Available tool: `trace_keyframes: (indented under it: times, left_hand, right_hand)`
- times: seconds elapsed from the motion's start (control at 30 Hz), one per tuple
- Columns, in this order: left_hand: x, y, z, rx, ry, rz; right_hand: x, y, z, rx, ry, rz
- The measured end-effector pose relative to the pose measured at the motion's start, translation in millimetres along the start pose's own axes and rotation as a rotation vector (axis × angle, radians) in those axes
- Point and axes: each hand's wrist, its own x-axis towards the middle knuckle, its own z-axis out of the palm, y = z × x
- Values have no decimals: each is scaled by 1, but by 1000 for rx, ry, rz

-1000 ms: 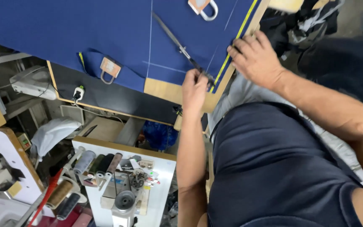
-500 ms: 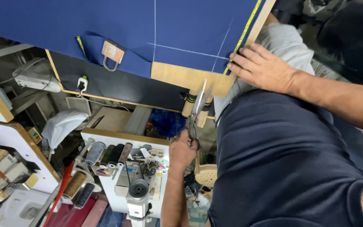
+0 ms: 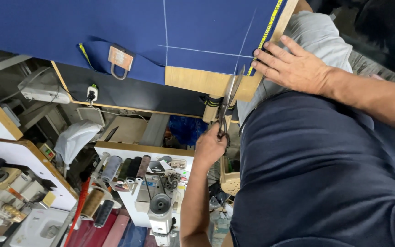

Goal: Cutting blue fabric with tailor scissors along chalk lines for garment production

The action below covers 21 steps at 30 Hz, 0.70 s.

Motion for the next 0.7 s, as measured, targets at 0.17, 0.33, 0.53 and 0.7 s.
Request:
trace_keyframes:
  times: [0.17, 0.33, 0.53, 0.7]
  left_hand:
    - [22, -14, 8, -185, -75, 167]
    - [32, -19, 7, -187, -91, 173]
    - [29, -10, -5, -197, -150, 158]
    - [28, -4, -8, -188, -175, 148]
  right_hand:
    - [0, -1, 1, -21, 0, 6]
    - [1, -1, 1, 15, 6, 18]
    - [1, -1, 2, 41, 24, 22]
    - [2, 0, 2, 66, 44, 30]
